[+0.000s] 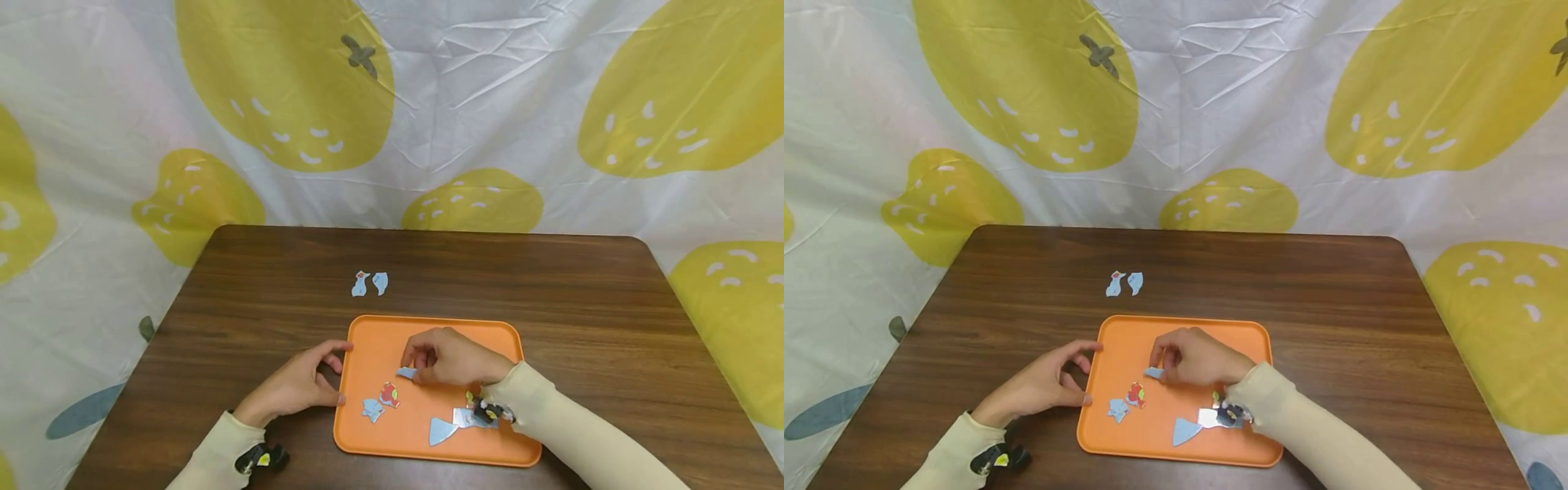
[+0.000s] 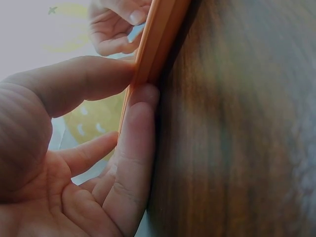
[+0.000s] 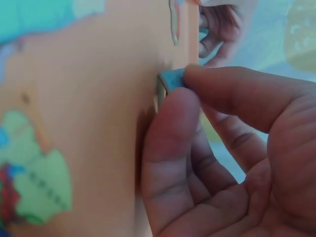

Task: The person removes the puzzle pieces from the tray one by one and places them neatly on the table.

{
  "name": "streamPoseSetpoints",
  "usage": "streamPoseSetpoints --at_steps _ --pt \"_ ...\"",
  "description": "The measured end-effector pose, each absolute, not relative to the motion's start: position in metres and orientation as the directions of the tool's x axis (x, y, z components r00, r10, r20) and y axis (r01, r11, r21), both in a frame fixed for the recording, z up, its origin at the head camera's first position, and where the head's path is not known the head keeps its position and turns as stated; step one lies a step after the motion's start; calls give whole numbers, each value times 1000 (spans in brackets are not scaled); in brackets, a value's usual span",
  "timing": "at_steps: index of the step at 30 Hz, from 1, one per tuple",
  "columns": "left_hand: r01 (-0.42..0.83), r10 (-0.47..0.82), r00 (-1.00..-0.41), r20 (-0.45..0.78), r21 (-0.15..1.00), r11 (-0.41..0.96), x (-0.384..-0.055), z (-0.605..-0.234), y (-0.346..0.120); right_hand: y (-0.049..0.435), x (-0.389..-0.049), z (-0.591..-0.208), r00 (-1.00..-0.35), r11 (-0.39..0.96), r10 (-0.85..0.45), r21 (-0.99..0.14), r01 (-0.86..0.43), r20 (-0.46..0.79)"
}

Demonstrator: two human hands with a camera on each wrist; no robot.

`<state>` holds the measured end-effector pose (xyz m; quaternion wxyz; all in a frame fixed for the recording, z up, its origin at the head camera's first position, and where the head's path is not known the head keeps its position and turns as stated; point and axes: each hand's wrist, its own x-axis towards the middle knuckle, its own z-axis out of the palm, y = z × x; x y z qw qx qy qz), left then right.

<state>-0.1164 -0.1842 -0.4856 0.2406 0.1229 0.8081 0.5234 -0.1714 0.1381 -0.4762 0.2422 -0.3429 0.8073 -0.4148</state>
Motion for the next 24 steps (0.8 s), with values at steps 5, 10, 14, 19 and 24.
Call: streamPoseSetpoints --at_steps 5,10,14,19,24 --pt "-68 450 -852 -267 909 411 -117 -485 -184 140 -174 -472 -669 403 -739 -848 -343 -81" --pt "-71 446 -855 -266 911 407 -116 -484 -184 143 -175 -470 -689 394 -722 -855 -337 -62" --pt "-68 447 -855 -265 910 409 -117 -484 -184 145 -175 -469 -707 391 -705 -863 -320 -57" --pt "-64 453 -851 -264 910 410 -118 -486 -184 147 -176 -468 -726 394 -683 -877 -275 -79" --pt "-64 453 -852 -263 911 408 -119 -487 -185 147 -177 -470 -734 377 -669 -905 -194 -121"
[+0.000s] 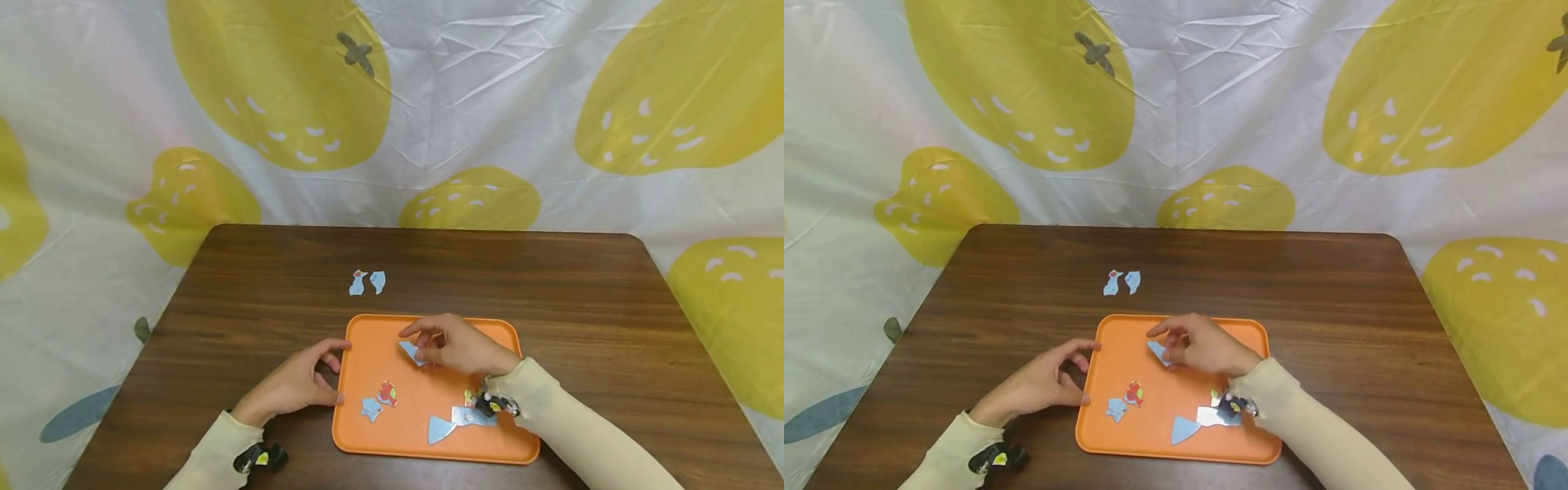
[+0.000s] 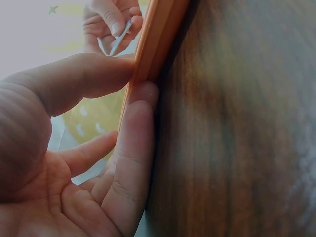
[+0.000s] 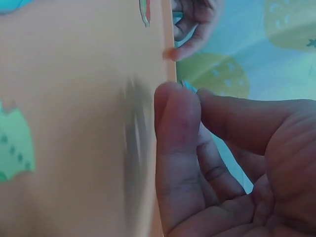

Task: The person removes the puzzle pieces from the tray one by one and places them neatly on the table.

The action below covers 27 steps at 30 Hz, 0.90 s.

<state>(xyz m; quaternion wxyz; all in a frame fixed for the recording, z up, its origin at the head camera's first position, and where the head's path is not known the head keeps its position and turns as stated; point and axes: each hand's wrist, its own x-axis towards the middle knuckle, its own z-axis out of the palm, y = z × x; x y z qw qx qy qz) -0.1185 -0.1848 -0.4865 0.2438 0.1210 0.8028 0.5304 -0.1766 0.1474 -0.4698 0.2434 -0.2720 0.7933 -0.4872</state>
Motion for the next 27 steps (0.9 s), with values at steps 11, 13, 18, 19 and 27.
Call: streamPoseSetpoints --at_steps 11,13,18,19,27 --pt "-64 448 -852 -272 902 427 -119 -490 -186 146 -178 -468 -787 352 -613 -915 -197 -66" --pt "-64 448 -852 -272 902 427 -119 -490 -186 146 -179 -468 -793 348 -607 -913 -212 -47" --pt "-59 452 -852 -265 906 420 -119 -490 -186 146 -182 -467 -797 337 -604 -914 -225 -27" --pt "-58 454 -852 -261 908 415 -119 -490 -186 146 -183 -467 -797 333 -604 -916 -223 -25" --pt "-53 448 -856 -258 906 421 -119 -488 -186 144 -189 -461 -827 289 -559 -949 -125 -61"
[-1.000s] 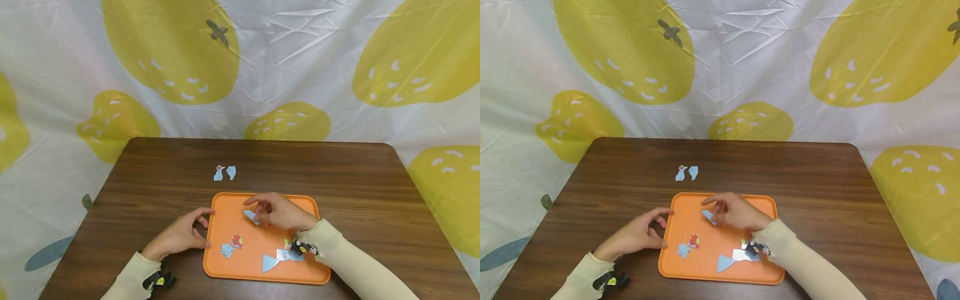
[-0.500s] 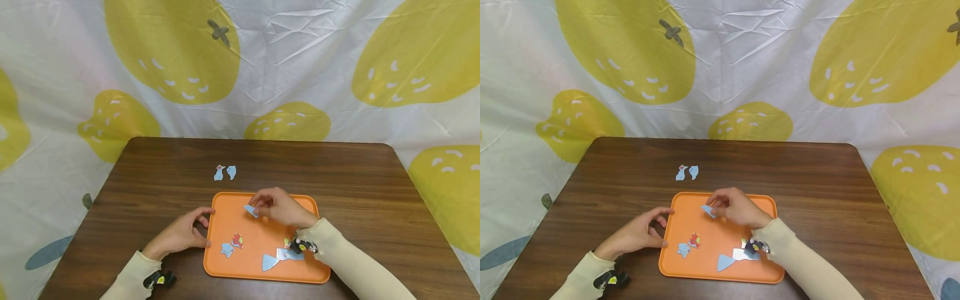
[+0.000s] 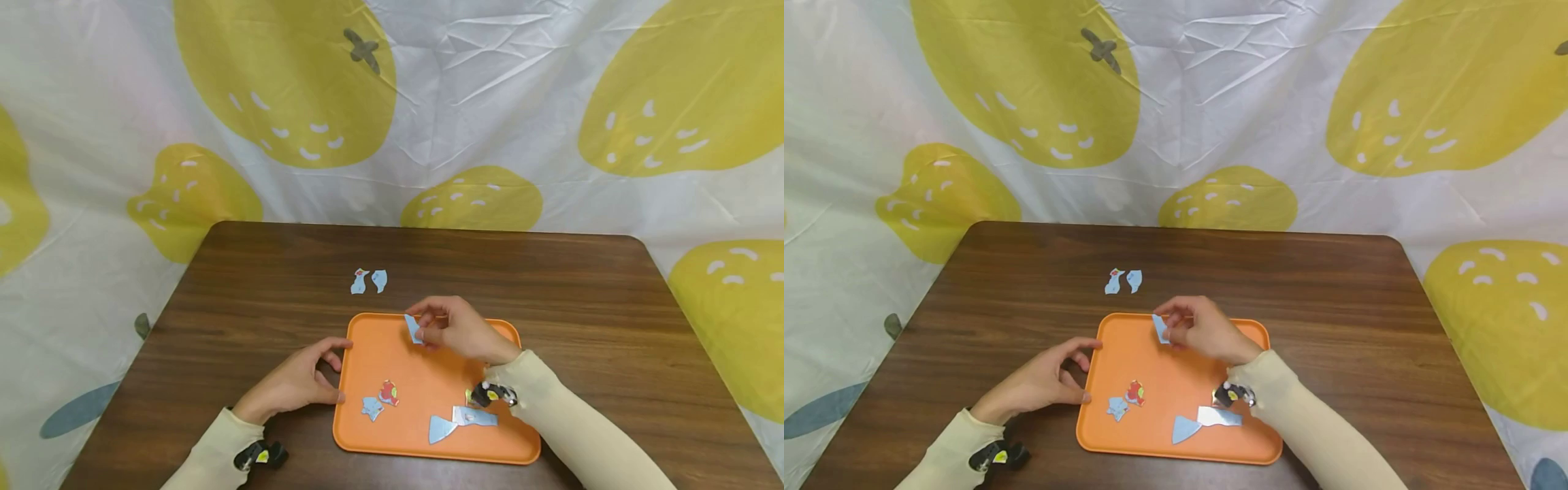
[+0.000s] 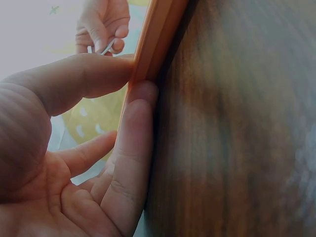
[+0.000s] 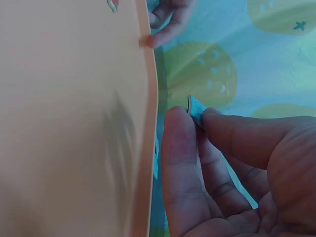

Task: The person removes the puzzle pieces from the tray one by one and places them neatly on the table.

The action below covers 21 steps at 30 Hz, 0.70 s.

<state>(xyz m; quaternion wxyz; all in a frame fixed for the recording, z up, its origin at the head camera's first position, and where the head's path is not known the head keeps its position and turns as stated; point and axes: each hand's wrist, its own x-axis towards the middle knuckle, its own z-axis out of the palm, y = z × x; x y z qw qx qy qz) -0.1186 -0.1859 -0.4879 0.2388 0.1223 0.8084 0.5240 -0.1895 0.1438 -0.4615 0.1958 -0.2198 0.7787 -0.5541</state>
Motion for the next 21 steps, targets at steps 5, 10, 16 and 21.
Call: streamPoseSetpoints --at_steps 5,10,16,21 --pt "-54 442 -856 -267 898 436 -119 -487 -186 144 -197 -460 -837 279 -543 -955 -101 -70" --pt "-64 439 -855 -278 894 443 -119 -486 -185 145 -204 -458 -850 263 -519 -963 -58 -91" --pt "-71 437 -853 -284 894 443 -119 -485 -185 144 -210 -453 -858 259 -502 -965 -25 -112" --pt "-70 440 -853 -279 898 434 -118 -484 -184 141 -215 -450 -859 241 -496 -970 5 -127"
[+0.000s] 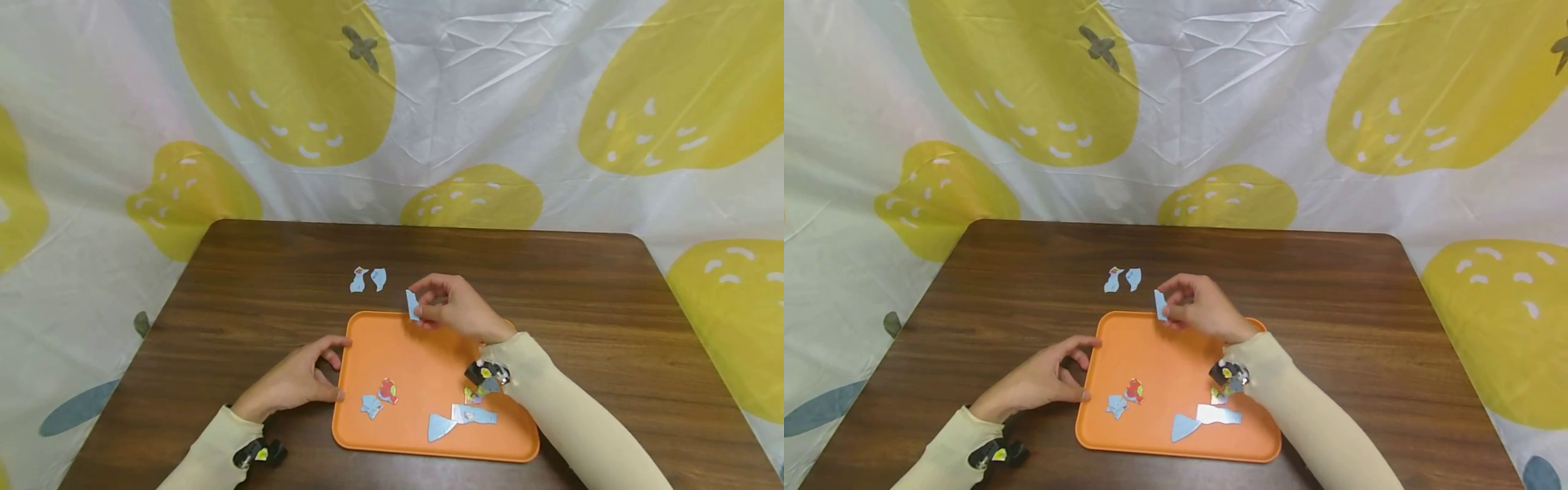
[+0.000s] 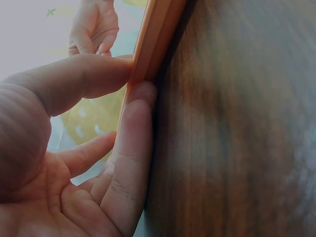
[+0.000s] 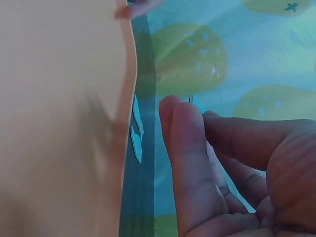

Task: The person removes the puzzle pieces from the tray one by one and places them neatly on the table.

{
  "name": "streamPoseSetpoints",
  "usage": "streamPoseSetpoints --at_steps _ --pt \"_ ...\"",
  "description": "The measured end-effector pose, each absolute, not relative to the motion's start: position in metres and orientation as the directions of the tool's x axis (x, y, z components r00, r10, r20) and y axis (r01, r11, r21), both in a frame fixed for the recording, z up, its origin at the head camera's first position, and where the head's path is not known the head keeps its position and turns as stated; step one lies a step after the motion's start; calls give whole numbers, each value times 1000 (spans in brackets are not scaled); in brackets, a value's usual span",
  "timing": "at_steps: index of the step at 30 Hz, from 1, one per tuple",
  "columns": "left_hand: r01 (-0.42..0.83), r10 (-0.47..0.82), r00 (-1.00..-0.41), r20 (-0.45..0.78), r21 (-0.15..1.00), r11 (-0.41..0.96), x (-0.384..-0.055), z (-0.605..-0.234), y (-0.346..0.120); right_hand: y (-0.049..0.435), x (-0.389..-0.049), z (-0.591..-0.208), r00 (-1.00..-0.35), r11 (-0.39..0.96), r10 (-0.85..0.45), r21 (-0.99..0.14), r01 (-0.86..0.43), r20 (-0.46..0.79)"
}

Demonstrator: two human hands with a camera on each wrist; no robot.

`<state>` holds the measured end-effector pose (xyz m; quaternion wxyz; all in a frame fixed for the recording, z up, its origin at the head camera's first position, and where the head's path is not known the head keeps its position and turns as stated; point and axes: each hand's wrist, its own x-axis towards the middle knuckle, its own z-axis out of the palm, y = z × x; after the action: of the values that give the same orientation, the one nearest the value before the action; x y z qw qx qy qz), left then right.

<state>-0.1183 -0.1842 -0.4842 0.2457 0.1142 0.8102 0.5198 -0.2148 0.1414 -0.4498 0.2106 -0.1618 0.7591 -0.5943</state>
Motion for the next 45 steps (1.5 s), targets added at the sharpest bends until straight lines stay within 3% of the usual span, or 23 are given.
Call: streamPoseSetpoints --at_steps 13,22,45 --pt "-79 433 -855 -285 897 435 -117 -486 -186 131 -235 -445 -891 188 -420 -977 102 -174" --pt "-64 434 -860 -267 902 428 -118 -485 -186 127 -245 -445 -921 240 -373 -970 20 -111" --pt "-63 435 -857 -276 894 443 -120 -487 -185 103 -279 -454 -930 158 -322 -978 133 -179"
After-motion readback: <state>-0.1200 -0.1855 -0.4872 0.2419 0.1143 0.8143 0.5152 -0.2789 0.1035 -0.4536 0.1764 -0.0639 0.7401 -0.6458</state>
